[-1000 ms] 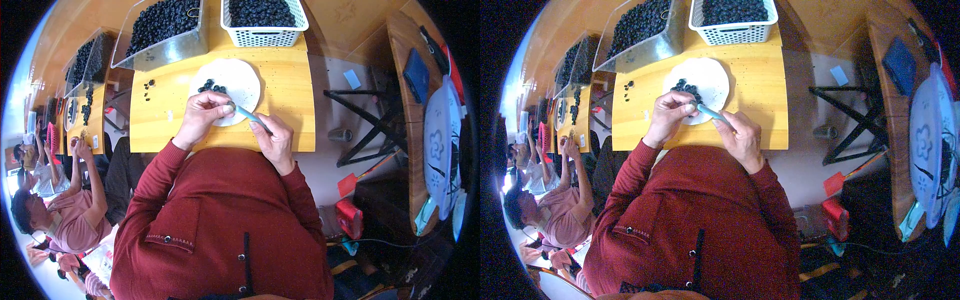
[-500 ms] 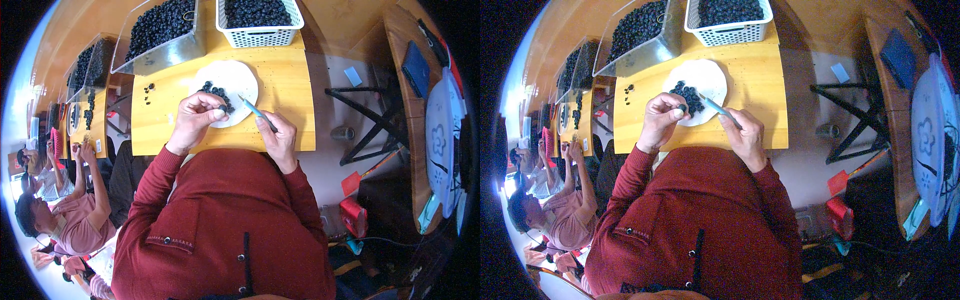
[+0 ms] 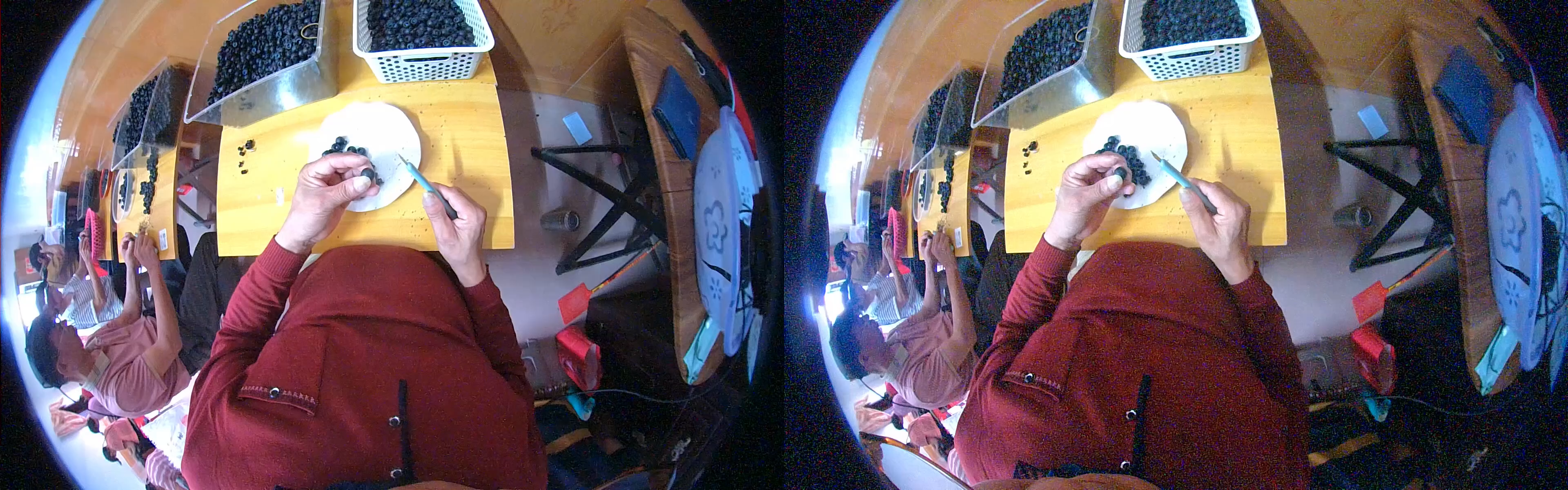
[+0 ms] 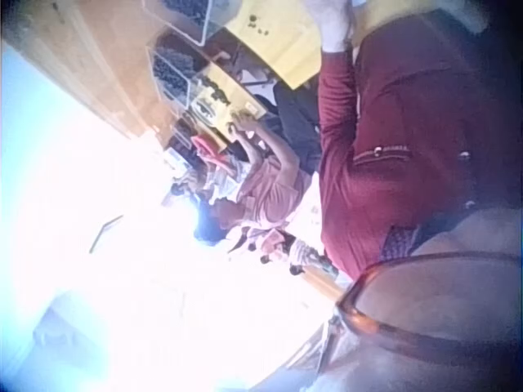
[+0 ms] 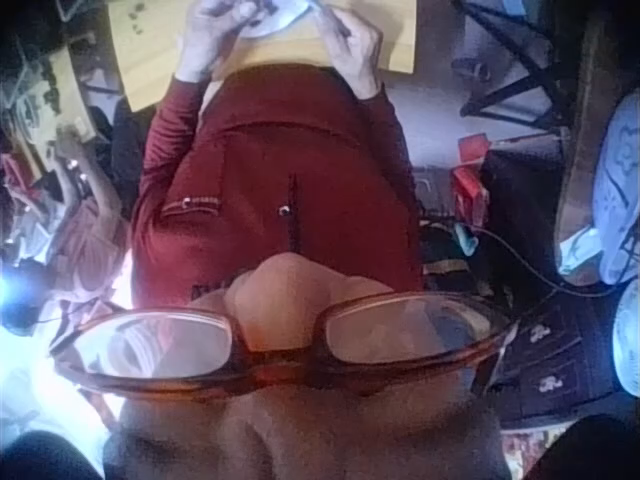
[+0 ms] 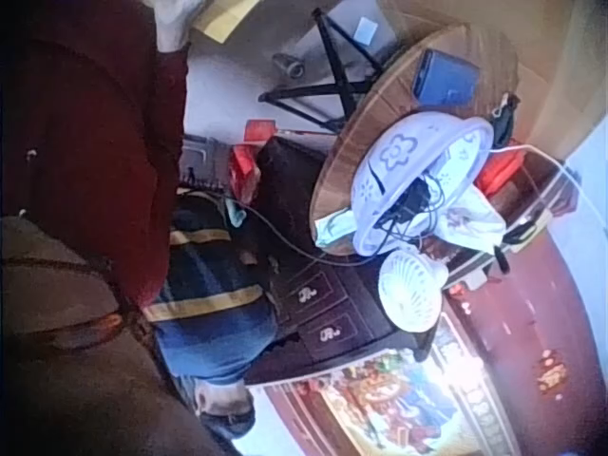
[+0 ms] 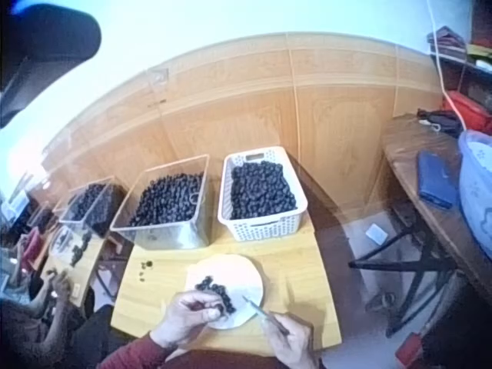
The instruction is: The person sorts small black spherical parts from a bin onto a plate and into containers using a small pick tool.
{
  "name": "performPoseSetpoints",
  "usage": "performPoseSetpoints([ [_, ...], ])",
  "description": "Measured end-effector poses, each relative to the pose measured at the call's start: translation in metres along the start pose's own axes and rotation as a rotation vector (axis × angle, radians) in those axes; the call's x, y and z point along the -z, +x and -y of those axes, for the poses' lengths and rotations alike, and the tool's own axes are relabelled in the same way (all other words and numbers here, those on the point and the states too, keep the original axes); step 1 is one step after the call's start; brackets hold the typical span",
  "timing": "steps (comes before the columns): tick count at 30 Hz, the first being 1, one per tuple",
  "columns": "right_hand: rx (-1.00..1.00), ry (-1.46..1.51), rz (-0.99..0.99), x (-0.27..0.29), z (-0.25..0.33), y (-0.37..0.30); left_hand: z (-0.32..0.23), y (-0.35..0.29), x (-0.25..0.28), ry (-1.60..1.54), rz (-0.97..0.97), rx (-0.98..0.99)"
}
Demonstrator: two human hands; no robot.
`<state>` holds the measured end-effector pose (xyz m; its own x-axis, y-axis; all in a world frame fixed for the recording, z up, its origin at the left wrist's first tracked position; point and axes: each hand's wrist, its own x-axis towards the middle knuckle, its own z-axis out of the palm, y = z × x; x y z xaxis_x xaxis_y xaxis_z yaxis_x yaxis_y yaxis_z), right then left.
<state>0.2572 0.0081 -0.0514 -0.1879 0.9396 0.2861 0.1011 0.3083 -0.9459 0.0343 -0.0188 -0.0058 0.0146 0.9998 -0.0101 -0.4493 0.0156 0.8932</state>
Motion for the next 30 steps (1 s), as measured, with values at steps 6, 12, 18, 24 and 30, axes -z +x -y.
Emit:
performPoseSetpoints([
  [6, -0.044, 0.035, -0.010, 0.001, 0.000, -0.001, 0.002, 0.001, -0.002, 0.185, 0.016, 0.020],
  [12, -0.061, 0.098, -0.051, 0.002, -0.006, -0.003, 0.003, 0.003, -0.007, 0.301, 0.101, 0.096],
  [18, -0.080, 0.118, -0.085, 0.003, -0.005, -0.002, 0.004, 0.005, -0.009, 0.357, 0.085, 0.124],
  [24, -0.128, 0.168, -0.099, 0.005, -0.003, -0.002, 0.004, 0.008, -0.005, 0.381, 0.067, 0.060],
  [30, -0.112, 0.191, -0.143, 0.003, -0.006, -0.003, -0.003, 0.020, -0.012, 0.415, 0.002, 0.053],
])
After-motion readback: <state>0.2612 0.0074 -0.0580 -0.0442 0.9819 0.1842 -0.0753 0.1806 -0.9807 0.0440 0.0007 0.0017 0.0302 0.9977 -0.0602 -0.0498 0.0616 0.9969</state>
